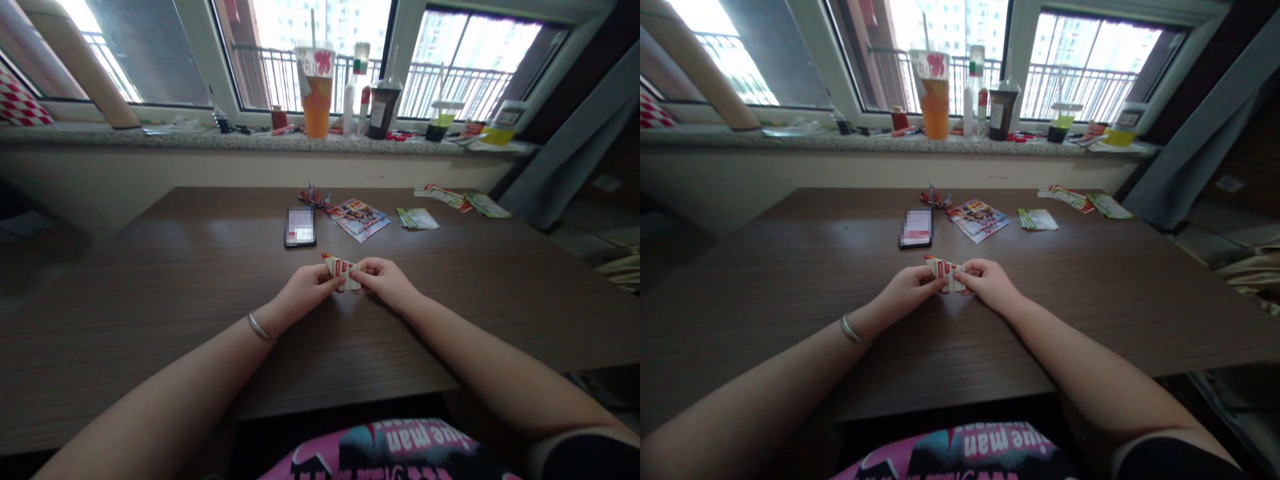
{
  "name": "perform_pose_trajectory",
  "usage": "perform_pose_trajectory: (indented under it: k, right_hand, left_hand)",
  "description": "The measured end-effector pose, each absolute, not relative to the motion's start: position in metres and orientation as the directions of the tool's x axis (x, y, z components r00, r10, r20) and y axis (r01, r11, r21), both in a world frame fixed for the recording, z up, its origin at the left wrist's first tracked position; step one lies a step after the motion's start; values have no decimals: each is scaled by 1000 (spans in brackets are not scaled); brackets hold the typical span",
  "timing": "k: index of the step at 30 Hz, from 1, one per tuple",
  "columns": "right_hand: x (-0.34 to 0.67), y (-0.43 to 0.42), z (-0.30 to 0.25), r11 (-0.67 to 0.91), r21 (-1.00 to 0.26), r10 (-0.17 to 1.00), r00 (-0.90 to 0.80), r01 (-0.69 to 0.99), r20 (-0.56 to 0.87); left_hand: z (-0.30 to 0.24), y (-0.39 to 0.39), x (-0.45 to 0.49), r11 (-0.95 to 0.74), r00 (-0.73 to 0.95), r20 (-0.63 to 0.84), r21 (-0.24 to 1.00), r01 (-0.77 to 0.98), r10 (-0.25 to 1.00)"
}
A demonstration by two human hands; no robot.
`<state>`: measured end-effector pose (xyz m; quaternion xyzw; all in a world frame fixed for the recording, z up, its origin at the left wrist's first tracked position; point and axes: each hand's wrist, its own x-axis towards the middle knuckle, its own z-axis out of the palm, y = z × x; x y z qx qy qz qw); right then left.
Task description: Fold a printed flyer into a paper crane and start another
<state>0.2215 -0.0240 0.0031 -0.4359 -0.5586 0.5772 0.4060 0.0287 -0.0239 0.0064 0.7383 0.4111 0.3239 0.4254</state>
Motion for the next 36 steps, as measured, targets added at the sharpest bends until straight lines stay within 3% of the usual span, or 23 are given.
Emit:
perform_pose_trajectory:
  k: [8, 16, 23, 29, 32, 34, 36]
  right_hand:
    - [222, -23, 2, -37, -969, 928, -352, 243, -124]
    - [222, -22, 0, 9, -965, 922, -375, 260, -93]
    - [226, -19, -8, 194, -884, 947, -315, 425, 56]
    - [229, -16, -7, 213, -786, 960, -275, 580, 57]
    - [233, -12, -11, 203, -740, 973, -218, 641, 78]
    - [236, -8, -15, 208, -732, 977, -178, 649, 119]
    - [239, -4, -18, 196, -735, 980, -161, 649, 119]
  left_hand:
    - [1, -22, 31, -410, 423, 182, 733, 543, 887]
    - [1, -19, 30, -388, 485, 159, 821, 419, 860]
    - [1, -15, 30, -387, 463, 125, 754, 531, 878]
    - [-9, -11, 28, -425, 467, 143, 692, 583, 873]
    - [-8, -15, 28, -467, 440, 232, 686, 558, 867]
    - [-5, -19, 28, -552, 449, 333, 615, 563, 829]
    - [-2, -23, 28, -651, 529, 380, 467, 598, 759]
